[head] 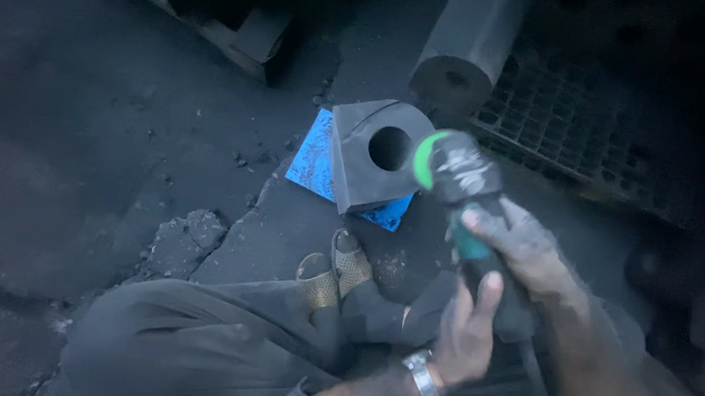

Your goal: Use an angle grinder to smooth and shape the edges of a cylindrical plastic or rubber component.

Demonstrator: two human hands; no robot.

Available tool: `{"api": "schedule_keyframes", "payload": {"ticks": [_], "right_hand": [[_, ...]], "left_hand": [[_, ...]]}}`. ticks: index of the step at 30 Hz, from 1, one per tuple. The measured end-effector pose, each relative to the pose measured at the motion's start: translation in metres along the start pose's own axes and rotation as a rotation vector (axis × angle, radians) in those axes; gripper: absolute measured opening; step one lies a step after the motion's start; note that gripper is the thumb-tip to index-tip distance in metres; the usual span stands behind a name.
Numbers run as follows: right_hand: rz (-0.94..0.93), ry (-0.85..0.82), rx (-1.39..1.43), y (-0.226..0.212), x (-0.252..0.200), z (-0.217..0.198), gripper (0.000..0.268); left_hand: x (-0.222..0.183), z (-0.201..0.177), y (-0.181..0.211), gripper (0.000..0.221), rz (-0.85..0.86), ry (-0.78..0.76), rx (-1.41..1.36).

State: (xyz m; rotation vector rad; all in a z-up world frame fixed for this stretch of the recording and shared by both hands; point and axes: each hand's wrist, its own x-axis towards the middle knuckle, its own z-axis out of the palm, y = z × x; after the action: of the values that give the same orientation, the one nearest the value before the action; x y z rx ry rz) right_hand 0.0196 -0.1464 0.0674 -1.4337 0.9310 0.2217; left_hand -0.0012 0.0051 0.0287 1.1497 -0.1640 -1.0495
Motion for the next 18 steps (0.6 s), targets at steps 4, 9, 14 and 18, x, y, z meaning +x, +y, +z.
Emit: {"api": "schedule_keyframes", "payload": {"ticks": [4,9,14,18], "right_hand": [[0.069,0.089,-0.345,-0.006,-0.003,0.008,0.064],[0.132,0.208,-0.02,-0.003,0.001,0.008,0.059],[0.058,-0.006,-0.078,-0.014,-0.003,0.03,0.058],[0.028,-0.032,0.033,-0.002,0.0,0.023,0.054]], "left_hand": [[-0.004,0.004,-0.006,0.079,0.042,0.064,-0.042],[0.003,-0.008,0.017,0.075,-0.134,-0.003,0.044],[-0.011,-0.001,-0.005,0.077,0.0,0.133,-0.059],[-0.009,-0.002,-0.01,0.08,0.005,0.183,-0.105]]}}
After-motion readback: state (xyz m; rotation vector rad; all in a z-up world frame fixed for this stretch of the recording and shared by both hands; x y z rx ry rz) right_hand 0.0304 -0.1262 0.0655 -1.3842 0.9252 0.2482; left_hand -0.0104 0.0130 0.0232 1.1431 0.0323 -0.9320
